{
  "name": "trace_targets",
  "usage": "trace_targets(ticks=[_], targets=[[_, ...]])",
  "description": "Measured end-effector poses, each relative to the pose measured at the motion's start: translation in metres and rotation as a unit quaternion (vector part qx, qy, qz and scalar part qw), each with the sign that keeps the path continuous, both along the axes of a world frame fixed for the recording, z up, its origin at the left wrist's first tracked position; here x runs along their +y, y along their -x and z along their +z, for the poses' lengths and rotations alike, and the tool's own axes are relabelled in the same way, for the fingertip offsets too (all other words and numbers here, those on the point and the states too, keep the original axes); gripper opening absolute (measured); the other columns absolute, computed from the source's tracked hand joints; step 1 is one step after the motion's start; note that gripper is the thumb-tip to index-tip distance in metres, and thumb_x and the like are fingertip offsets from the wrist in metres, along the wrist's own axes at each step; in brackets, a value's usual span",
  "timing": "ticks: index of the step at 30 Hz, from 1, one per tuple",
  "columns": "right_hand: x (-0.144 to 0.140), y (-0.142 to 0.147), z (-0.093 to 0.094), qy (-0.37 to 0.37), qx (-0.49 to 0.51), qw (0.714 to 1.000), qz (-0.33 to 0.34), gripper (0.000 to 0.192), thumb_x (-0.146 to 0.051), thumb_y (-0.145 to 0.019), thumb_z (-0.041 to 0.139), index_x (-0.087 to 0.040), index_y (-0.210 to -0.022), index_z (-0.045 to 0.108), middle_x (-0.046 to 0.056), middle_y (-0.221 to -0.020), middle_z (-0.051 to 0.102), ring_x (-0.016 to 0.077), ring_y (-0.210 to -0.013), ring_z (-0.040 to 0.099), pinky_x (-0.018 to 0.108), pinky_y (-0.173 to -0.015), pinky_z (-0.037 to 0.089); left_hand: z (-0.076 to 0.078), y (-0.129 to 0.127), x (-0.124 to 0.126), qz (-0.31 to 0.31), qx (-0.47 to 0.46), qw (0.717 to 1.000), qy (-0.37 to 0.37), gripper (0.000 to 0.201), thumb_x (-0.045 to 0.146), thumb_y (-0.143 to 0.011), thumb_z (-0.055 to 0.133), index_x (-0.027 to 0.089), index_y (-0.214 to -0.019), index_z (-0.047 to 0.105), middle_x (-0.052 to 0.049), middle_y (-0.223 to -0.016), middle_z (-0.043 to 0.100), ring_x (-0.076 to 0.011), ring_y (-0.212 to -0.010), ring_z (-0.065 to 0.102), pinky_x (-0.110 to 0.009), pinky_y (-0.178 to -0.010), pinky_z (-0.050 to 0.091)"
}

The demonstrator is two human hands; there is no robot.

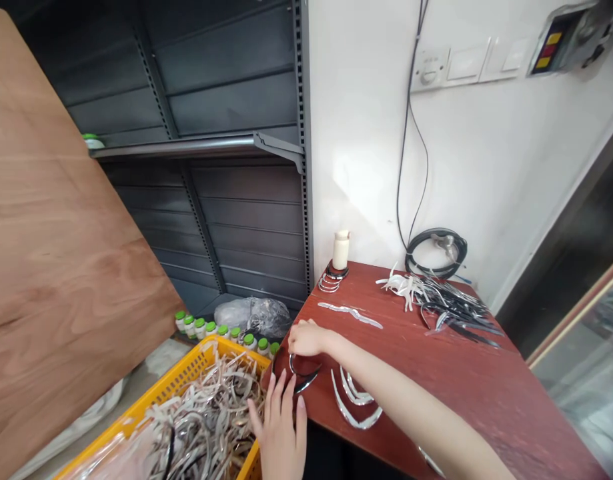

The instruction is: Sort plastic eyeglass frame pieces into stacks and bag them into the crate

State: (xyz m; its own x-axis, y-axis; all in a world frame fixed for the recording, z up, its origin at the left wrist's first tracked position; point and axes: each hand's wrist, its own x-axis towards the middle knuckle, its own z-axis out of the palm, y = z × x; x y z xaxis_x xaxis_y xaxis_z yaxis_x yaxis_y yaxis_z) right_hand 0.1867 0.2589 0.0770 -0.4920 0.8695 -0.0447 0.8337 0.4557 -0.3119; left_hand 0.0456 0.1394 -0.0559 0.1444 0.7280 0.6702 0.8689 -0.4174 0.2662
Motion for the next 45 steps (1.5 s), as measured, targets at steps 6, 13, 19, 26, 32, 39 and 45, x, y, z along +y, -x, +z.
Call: trace_targets(ticks=[6, 13, 19, 26, 32, 39, 45], targets=[[-0.033, -0.005, -0.018, -0.073, 0.052, 0.996, 0.001, 0.023, -0.044, -0.090, 0.062, -0.023, -0.096, 0.069, 0.003, -0.108, 0.064, 0.0205, -0.103, 0.052, 0.039, -0.095, 0.037, -0.002, -0.007, 0.001, 0.013, -0.021, 1.000, -0.014, 0.041, 0.025, -0.095, 0.042, 0.024, -0.134, 0.054, -0.007, -0.139, 0.059, -0.0251, -0.135, 0.048, -0.058, -0.121, 0.006], [-0.078, -0.101, -0.014, -0.227, 0.078, 0.964, -0.112, 0.010, -0.029, -0.094, 0.058, -0.023, -0.098, 0.064, 0.004, -0.118, 0.060, 0.0205, -0.111, 0.050, 0.037, -0.098, 0.037, 0.010, -0.007, 0.003, 0.006, -0.001, 1.000, -0.017, 0.042, 0.020, -0.094, 0.040, 0.032, -0.130, 0.058, -0.004, -0.143, 0.056, -0.0262, -0.134, 0.048, -0.064, -0.117, 0.002], [-0.108, -0.272, -0.006, -0.225, 0.013, 0.899, -0.375, 0.022, -0.024, -0.094, 0.048, -0.018, -0.095, 0.069, 0.010, -0.102, 0.065, 0.0224, -0.098, 0.059, 0.034, -0.091, 0.042, 0.011, -0.013, 0.010, -0.063, 0.000, 0.998, -0.011, 0.042, 0.024, -0.095, 0.039, 0.030, -0.134, 0.053, -0.002, -0.135, 0.063, -0.0236, -0.133, 0.049, -0.058, -0.119, -0.002], [-0.129, -0.356, -0.023, -0.204, -0.007, 0.854, -0.479, 0.027, -0.028, -0.092, 0.047, -0.017, -0.100, 0.070, 0.010, -0.099, 0.066, 0.0238, -0.099, 0.062, 0.031, -0.086, 0.042, 0.005, -0.022, 0.013, -0.050, 0.014, 0.999, -0.005, 0.042, 0.028, -0.095, 0.039, 0.024, -0.136, 0.051, -0.005, -0.138, 0.060, -0.0246, -0.135, 0.046, -0.057, -0.121, 0.000], [-0.099, -0.322, -0.039, -0.182, 0.013, 0.836, -0.517, 0.029, -0.045, -0.085, 0.060, -0.020, -0.073, 0.068, 0.008, -0.084, 0.068, 0.0249, -0.087, 0.064, 0.031, -0.077, 0.043, -0.003, -0.018, 0.016, -0.043, 0.034, 0.998, -0.009, 0.044, 0.028, -0.096, 0.037, 0.024, -0.138, 0.048, -0.005, -0.140, 0.058, -0.0248, -0.137, 0.045, -0.057, -0.121, 0.004], [-0.098, -0.280, -0.011, -0.235, 0.120, 0.781, -0.565, 0.026, -0.024, -0.092, 0.044, -0.011, -0.097, 0.065, 0.022, -0.097, 0.069, 0.0329, -0.099, 0.064, 0.042, -0.086, 0.041, -0.001, -0.022, 0.017, -0.035, 0.027, 0.999, -0.019, 0.043, 0.027, -0.096, 0.036, 0.024, -0.137, 0.050, -0.005, -0.138, 0.059, -0.0245, -0.135, 0.047, -0.056, -0.121, 0.006], [-0.096, -0.238, 0.045, -0.169, 0.332, 0.837, -0.401, 0.038, -0.052, -0.085, 0.055, -0.019, -0.097, 0.069, 0.007, -0.089, 0.074, 0.0230, -0.084, 0.068, 0.031, -0.075, 0.049, 0.001, -0.026, 0.012, -0.036, 0.005, 0.999, -0.023, 0.043, 0.025, -0.096, 0.037, 0.024, -0.137, 0.049, -0.004, -0.138, 0.059, -0.0238, -0.137, 0.044, -0.057, -0.121, 0.005]])
